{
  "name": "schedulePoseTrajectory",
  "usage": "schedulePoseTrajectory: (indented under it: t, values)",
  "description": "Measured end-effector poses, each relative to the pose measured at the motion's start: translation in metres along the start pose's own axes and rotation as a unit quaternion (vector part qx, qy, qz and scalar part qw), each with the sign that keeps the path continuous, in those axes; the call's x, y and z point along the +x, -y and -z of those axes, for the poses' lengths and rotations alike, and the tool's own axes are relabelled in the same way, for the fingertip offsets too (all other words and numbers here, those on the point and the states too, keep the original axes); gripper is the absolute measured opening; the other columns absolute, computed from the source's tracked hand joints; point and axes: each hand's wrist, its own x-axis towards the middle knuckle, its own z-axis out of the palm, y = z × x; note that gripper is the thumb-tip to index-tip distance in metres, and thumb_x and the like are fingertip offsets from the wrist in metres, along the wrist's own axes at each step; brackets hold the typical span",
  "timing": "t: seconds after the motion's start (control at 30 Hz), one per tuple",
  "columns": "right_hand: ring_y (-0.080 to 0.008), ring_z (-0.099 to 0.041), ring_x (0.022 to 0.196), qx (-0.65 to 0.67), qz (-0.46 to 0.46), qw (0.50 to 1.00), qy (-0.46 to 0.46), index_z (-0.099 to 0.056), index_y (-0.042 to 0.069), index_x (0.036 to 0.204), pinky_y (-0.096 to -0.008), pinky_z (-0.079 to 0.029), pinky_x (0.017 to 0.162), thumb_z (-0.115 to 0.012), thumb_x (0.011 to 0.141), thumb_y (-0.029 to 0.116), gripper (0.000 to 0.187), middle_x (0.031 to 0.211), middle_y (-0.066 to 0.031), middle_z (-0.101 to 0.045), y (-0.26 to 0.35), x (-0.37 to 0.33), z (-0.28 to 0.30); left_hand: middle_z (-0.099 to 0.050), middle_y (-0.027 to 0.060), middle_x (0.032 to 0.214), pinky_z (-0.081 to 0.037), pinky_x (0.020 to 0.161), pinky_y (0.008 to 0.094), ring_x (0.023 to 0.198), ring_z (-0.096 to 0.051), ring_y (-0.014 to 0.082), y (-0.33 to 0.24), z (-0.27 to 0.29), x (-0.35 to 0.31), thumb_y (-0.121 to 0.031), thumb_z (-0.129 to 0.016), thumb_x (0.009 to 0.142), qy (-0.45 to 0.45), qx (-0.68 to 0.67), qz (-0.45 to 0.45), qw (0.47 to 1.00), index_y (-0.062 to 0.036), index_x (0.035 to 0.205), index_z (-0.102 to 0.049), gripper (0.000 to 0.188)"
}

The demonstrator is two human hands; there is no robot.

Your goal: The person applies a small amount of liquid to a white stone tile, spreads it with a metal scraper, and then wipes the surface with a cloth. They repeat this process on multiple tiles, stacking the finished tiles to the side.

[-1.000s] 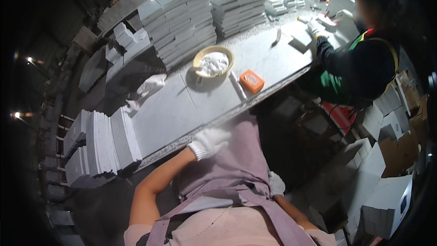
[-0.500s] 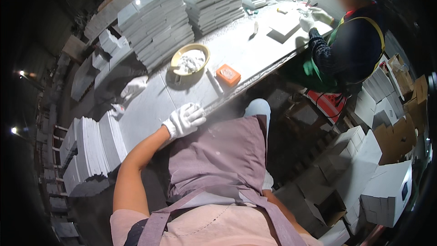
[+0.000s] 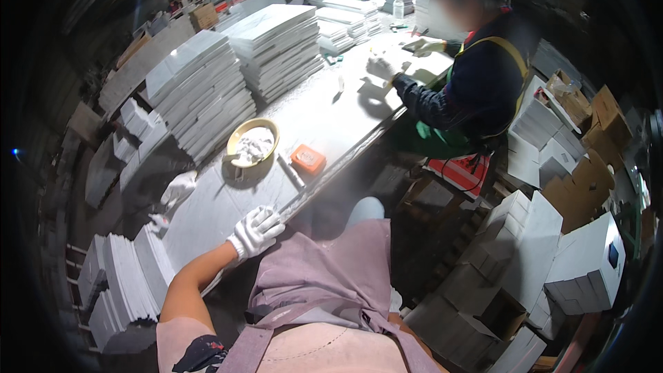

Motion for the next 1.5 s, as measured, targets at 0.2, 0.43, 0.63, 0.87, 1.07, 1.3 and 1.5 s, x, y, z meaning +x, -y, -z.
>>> schedulePoseTrajectory:
  t: [0.2, 0.43, 0.63, 0.87, 1.07, 1.3, 1.5]
  values:
    - [-0.0330, -0.077, 0.084, -0.046, -0.015, 0.997, -0.054, -0.076, 0.016, 0.105, -0.0471, -0.061, 0.074, -0.052, 0.102, 0.034, 0.030, 0.093, -0.0133, -0.078, -0.007, 0.009, -0.019, -0.067, 0.0118, 0.128, -0.052, 0.101, 0.0551, 0.123, -0.062, 0.0376, 0.008, 0.000, 0.009, -0.025, -0.082, 0.065, -0.030, -0.038, -0.012, 0.999, -0.0123, 0.115, -0.075, 0.052]
    - [-0.0378, -0.076, 0.095, 0.009, -0.024, 0.995, 0.102, -0.075, 0.013, 0.111, -0.0520, -0.059, 0.077, -0.061, 0.095, 0.049, 0.041, 0.105, -0.0141, -0.078, 0.067, -0.012, 0.080, -0.067, 0.0098, 0.120, -0.054, 0.097, 0.0520, 0.115, -0.063, 0.0359, 0.014, 0.004, 0.014, -0.022, -0.080, 0.066, -0.013, -0.079, 0.016, 0.997, -0.0101, 0.110, -0.073, 0.046]
    - [-0.0367, -0.076, 0.100, -0.050, -0.042, 0.985, 0.159, -0.077, 0.016, 0.118, -0.0483, -0.061, 0.081, -0.067, 0.090, 0.052, 0.047, 0.111, -0.0149, -0.078, 0.110, -0.005, 0.128, -0.067, 0.0130, 0.122, -0.056, 0.093, 0.0541, 0.112, -0.065, 0.0368, 0.026, 0.005, 0.020, -0.022, -0.081, 0.065, -0.031, -0.103, 0.006, 0.994, -0.0097, 0.112, -0.074, 0.049]
    - [-0.0354, -0.076, 0.102, -0.041, -0.143, 0.982, 0.120, -0.078, 0.018, 0.114, -0.0461, -0.060, 0.084, -0.061, 0.094, 0.052, 0.043, 0.107, -0.0125, -0.079, 0.047, 0.003, 0.045, -0.068, 0.0110, 0.123, -0.056, 0.090, 0.0499, 0.116, -0.063, 0.0335, 0.041, -0.001, 0.022, -0.021, -0.080, 0.069, -0.032, -0.148, 0.013, 0.988, -0.0096, 0.113, -0.073, 0.046]
    - [-0.0346, -0.076, 0.101, -0.101, -0.189, 0.960, 0.180, -0.076, 0.018, 0.115, -0.0474, -0.060, 0.083, -0.058, 0.094, 0.050, 0.042, 0.105, -0.0110, -0.079, 0.044, 0.003, 0.041, -0.070, 0.0097, 0.115, -0.056, 0.081, 0.0475, 0.104, -0.066, 0.0313, 0.056, -0.005, 0.027, -0.023, -0.080, 0.067, -0.037, -0.186, 0.017, 0.982, -0.0101, 0.109, -0.073, 0.044]
    - [-0.0325, -0.076, 0.100, -0.097, -0.220, 0.952, 0.188, -0.076, 0.017, 0.114, -0.0460, -0.059, 0.083, -0.058, 0.096, 0.049, 0.041, 0.105, -0.0112, -0.078, 0.084, 0.010, 0.109, -0.071, 0.0076, 0.123, -0.056, 0.086, 0.0478, 0.116, -0.062, 0.0305, 0.067, -0.007, 0.024, -0.026, -0.077, 0.070, -0.043, -0.209, 0.035, 0.976, -0.0123, 0.114, -0.076, 0.046]
    - [-0.0306, -0.076, 0.101, -0.031, -0.206, 0.963, 0.171, -0.076, 0.016, 0.112, -0.0446, -0.058, 0.084, -0.058, 0.098, 0.046, 0.038, 0.105, -0.0117, -0.078, 0.091, 0.062, 0.174, -0.069, 0.0078, 0.126, -0.059, 0.081, 0.0423, 0.113, -0.064, 0.0296, 0.067, -0.019, 0.014, -0.013, -0.070, 0.074, -0.037, -0.213, 0.028, 0.976, -0.0100, 0.116, -0.075, 0.042]
